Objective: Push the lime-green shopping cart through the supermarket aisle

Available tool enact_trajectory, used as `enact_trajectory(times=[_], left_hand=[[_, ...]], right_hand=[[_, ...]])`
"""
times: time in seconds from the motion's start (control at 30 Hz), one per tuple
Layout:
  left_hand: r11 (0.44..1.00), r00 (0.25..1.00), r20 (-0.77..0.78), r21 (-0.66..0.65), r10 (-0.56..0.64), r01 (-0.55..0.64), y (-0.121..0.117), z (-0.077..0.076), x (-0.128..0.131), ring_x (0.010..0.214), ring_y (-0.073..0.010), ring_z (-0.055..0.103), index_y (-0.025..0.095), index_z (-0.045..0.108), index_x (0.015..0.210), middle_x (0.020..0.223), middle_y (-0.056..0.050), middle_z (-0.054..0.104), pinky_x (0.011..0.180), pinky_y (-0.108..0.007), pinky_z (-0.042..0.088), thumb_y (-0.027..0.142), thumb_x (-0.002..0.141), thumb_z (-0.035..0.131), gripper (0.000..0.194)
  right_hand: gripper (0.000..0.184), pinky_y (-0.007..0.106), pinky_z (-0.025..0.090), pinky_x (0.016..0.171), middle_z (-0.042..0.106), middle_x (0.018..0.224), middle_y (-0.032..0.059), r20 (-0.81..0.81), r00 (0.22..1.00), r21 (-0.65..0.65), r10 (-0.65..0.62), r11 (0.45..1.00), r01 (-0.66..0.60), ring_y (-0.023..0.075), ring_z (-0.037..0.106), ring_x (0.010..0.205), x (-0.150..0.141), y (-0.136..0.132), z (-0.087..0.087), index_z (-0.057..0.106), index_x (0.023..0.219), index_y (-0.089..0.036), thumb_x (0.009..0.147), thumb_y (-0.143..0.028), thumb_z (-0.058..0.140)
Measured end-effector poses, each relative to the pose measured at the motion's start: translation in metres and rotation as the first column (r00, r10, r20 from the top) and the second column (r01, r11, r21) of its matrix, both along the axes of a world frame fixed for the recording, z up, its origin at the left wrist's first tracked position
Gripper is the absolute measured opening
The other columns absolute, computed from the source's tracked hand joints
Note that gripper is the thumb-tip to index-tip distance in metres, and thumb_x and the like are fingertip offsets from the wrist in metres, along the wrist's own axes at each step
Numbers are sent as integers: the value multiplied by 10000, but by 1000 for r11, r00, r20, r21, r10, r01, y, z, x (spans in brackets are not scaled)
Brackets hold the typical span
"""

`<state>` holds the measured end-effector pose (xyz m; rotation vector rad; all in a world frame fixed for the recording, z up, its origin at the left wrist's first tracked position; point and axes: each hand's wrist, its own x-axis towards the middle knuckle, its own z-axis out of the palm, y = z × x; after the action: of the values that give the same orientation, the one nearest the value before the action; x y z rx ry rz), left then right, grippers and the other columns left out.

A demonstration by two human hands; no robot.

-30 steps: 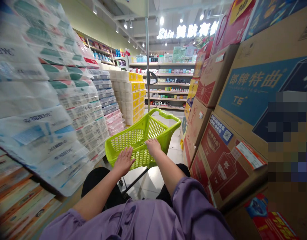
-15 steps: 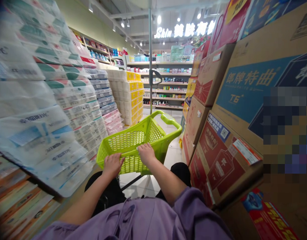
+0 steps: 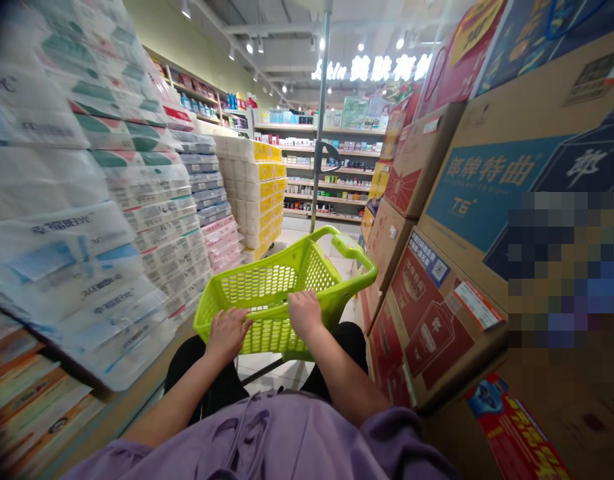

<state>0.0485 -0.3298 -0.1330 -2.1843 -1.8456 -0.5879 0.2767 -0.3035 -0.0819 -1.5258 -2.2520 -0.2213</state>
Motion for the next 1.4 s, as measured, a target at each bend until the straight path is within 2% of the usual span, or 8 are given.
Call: enact_trajectory(times=[0.13,0.37,0.5,0.63,0.77,1.0,1.17,1.4], left_hand=[[1000,1000,20,-21,-12,12,7,6,4,1143,-263,547,175,623,1126,1133,-102,674,1056,-477,313,358,976,309,393],[1000,999,39,-25,1,0,4,8,8,1062,-249,582,171,636,1070,1068,-99,686,1039,-462,325,366,976,313,389],[999,999,41,-24,26,-25,3,8,10,1075,-252,575,169,634,1093,1079,-105,682,1030,-452,327,364,977,317,389],[999,1000,-7,-42,-5,5,2,6,7,1103,-258,557,165,586,1204,1140,-116,660,1001,-427,346,368,970,356,386],[999,998,-58,-43,-36,34,1,1,2,1131,-267,529,155,517,1296,1215,-120,620,993,-408,348,375,957,404,421],[1000,1000,-24,-7,-10,9,3,-2,10,1137,-271,513,154,539,1265,1192,-126,620,1016,-421,323,377,959,393,406],[1000,1000,-20,-9,-19,18,3,-1,12,1143,-264,515,146,548,1252,1197,-127,621,1038,-418,308,370,956,404,398],[999,1000,-26,-50,16,-18,5,8,19,1125,-292,544,140,531,1285,1220,-156,625,969,-429,356,403,962,375,444]], right_hand=[[371,383,189,1114,628,1234,50,36,988,-28,148,989,-147,209,482,1181,-4,-3,-10,585,1233,-235,906,-158,428],[289,424,143,1127,703,1032,59,-1,996,-6,-88,996,88,220,551,1043,55,6,20,693,996,-222,893,-159,431],[333,425,155,1128,687,1113,79,-19,994,-29,-112,993,111,230,523,1129,35,6,11,678,1069,-207,892,-130,406],[405,422,202,1127,566,1353,78,28,997,-98,66,993,-63,227,399,1328,1,3,-6,587,1260,-204,906,-126,405],[409,411,296,1097,571,1351,73,-26,995,-164,96,981,-99,213,441,1316,19,11,4,596,1254,-238,875,-131,486],[423,383,333,1058,607,1286,108,-254,964,229,-76,964,136,213,527,1196,75,26,22,580,1274,-185,896,-100,411],[313,452,253,1090,641,1182,114,-120,984,233,-134,960,159,253,515,1135,47,15,-9,613,1207,-189,935,-228,462],[540,375,251,1112,486,1418,105,9,994,13,111,994,-111,241,398,1302,-6,-3,-21,440,1399,-162,872,-62,377]])
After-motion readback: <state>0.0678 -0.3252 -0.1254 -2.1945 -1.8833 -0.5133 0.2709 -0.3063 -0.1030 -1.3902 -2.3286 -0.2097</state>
